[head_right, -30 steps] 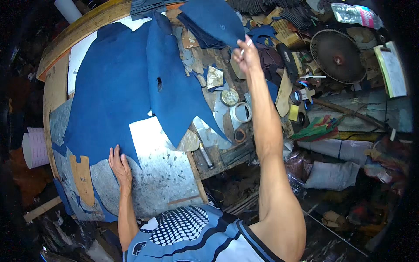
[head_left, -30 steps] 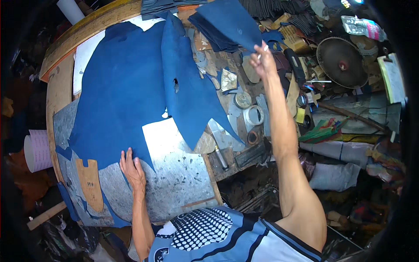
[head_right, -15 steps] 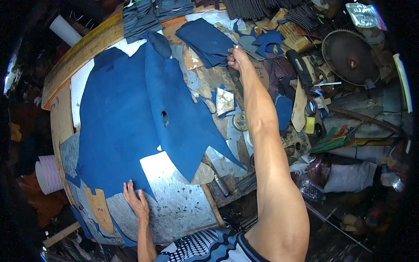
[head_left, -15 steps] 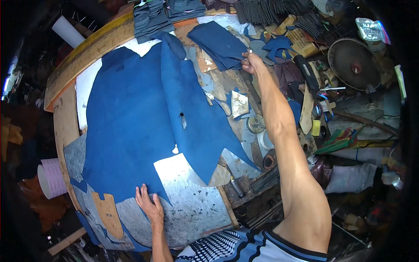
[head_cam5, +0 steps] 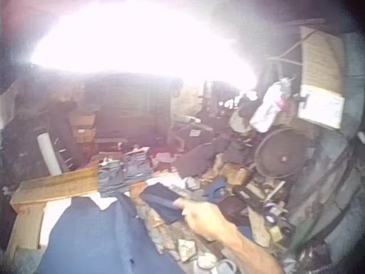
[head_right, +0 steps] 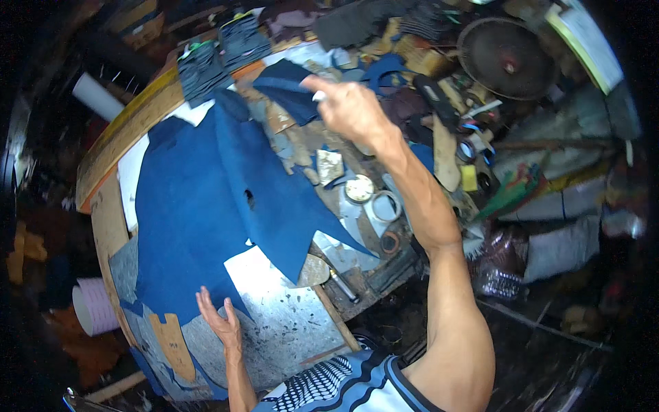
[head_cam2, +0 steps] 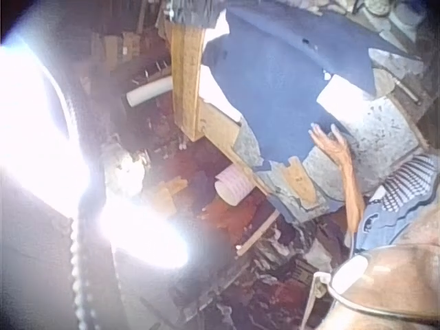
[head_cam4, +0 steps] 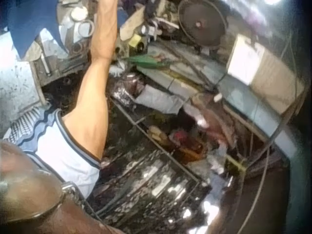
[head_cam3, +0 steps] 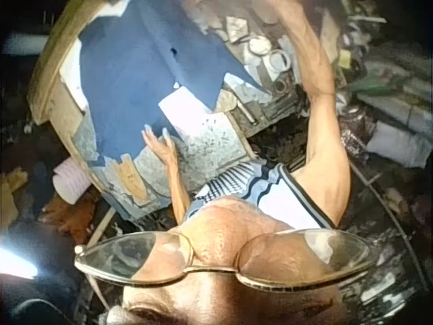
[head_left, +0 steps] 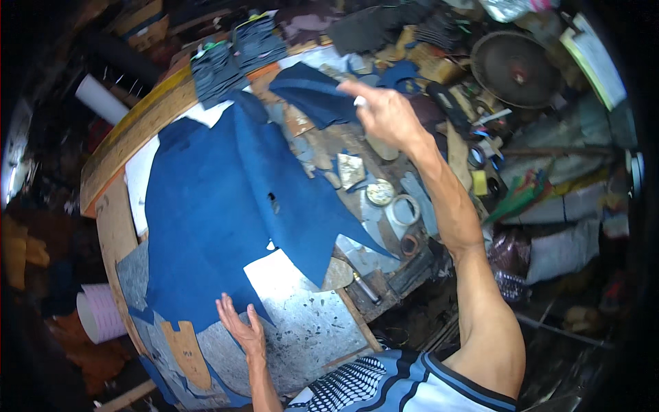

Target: The person is marking leather sheets with a stencil and cutting out patterns using a small utility knife on a metal workbench.

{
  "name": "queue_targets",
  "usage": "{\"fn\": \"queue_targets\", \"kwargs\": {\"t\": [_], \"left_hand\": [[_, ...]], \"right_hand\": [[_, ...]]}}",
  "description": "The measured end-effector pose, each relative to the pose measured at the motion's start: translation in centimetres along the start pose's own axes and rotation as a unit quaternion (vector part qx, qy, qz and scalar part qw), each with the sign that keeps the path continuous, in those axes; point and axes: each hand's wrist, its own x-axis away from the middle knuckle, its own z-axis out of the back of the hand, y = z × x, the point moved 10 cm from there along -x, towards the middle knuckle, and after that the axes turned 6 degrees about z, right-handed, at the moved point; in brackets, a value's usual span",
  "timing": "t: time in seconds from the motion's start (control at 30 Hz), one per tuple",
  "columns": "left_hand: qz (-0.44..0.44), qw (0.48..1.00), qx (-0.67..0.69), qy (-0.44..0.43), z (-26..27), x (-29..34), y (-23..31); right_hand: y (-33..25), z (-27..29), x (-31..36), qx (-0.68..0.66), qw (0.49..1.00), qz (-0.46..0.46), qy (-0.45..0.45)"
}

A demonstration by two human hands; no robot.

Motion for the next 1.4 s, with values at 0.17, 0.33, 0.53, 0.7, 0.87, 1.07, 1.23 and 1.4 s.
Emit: {"fn": "queue_targets", "kwargs": {"t": [0.17,0.33,0.53,0.7,0.87,1.07,1.23,1.4], "left_hand": [[-0.253,0.964,0.079,0.012,6.9,-5.2,21.2],[-0.119,0.885,0.238,-0.381,3.0,-0.7,25.1],[0.146,0.788,0.504,-0.322,1.0,-0.1,19.0],[0.183,0.696,0.686,-0.104,-0.7,-6.0,14.4],[0.227,0.712,0.663,-0.035,-4.1,-6.3,9.1],[0.266,0.693,0.67,0.005,-6.0,-5.8,7.7],[0.258,0.695,0.67,0.028,-6.2,-6.5,5.6],[0.181,0.702,0.686,-0.056,-6.4,-11.4,10.7]], "right_hand": [[-14.1,5.1,7.3,-0.06,0.966,0.142,-0.206],[-21.3,5.7,13.8,-0.253,0.893,0.167,-0.334],[-14.4,-1.9,21.4,-0.752,0.59,-0.115,-0.27],[-15.0,-10.0,31.8,-0.879,0.37,-0.299,-0.038],[-15.8,-10.2,30.8,-0.693,0.599,-0.401,0.009],[-14.8,-11.4,29.4,-0.572,0.71,-0.408,0.04],[-14.6,-12.0,28.2,-0.555,0.693,-0.46,0.028],[-8.5,-12.9,23.7,-0.6,0.654,-0.453,0.08]]}}
